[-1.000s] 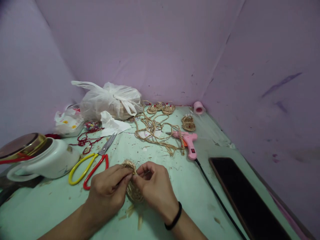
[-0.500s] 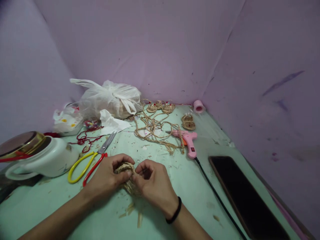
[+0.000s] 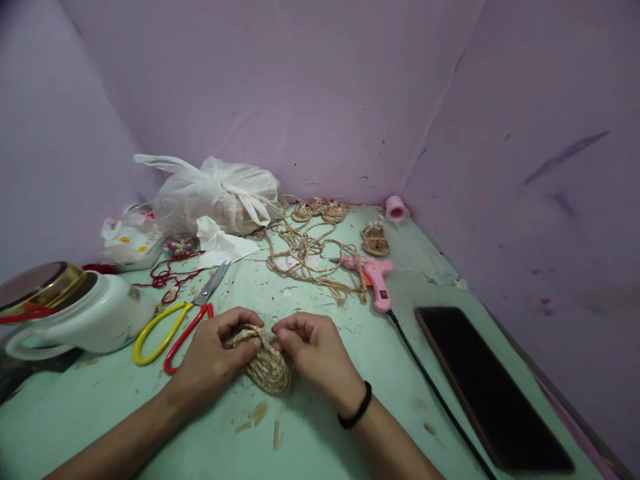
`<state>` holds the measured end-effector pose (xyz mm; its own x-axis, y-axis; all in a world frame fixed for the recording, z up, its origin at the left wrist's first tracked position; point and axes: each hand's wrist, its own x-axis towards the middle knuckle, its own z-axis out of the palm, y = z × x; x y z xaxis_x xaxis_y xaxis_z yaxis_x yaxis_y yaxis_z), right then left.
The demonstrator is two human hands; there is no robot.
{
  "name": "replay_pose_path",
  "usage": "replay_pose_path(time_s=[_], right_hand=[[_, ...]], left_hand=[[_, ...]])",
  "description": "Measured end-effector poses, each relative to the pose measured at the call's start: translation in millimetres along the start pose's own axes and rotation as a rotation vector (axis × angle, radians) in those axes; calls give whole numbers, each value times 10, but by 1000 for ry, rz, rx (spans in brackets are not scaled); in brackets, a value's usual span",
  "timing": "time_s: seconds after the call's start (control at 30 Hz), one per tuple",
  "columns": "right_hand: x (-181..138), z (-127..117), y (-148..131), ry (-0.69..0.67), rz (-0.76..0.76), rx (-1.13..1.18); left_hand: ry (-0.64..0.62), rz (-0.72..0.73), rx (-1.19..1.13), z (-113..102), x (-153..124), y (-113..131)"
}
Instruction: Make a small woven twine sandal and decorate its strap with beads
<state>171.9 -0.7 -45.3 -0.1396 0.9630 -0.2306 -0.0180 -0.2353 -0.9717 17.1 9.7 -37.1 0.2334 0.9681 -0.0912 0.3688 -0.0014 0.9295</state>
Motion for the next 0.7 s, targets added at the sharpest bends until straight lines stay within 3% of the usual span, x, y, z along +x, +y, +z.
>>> replay_pose_path(time_s=[0.13, 0.33, 0.57, 0.7], right_hand=[[24, -43, -22, -108, 130, 59], [15, -20, -17, -117, 98, 72], [48, -53, 18, -182, 169, 93], [40, -58, 42, -189, 78, -28]], left_hand=[[-50, -3, -3, -7, -13, 3], [-28, -19, 80, 25, -18, 2], [-47, -17, 132, 41, -21, 7], [-54, -11, 149, 34, -31, 6]])
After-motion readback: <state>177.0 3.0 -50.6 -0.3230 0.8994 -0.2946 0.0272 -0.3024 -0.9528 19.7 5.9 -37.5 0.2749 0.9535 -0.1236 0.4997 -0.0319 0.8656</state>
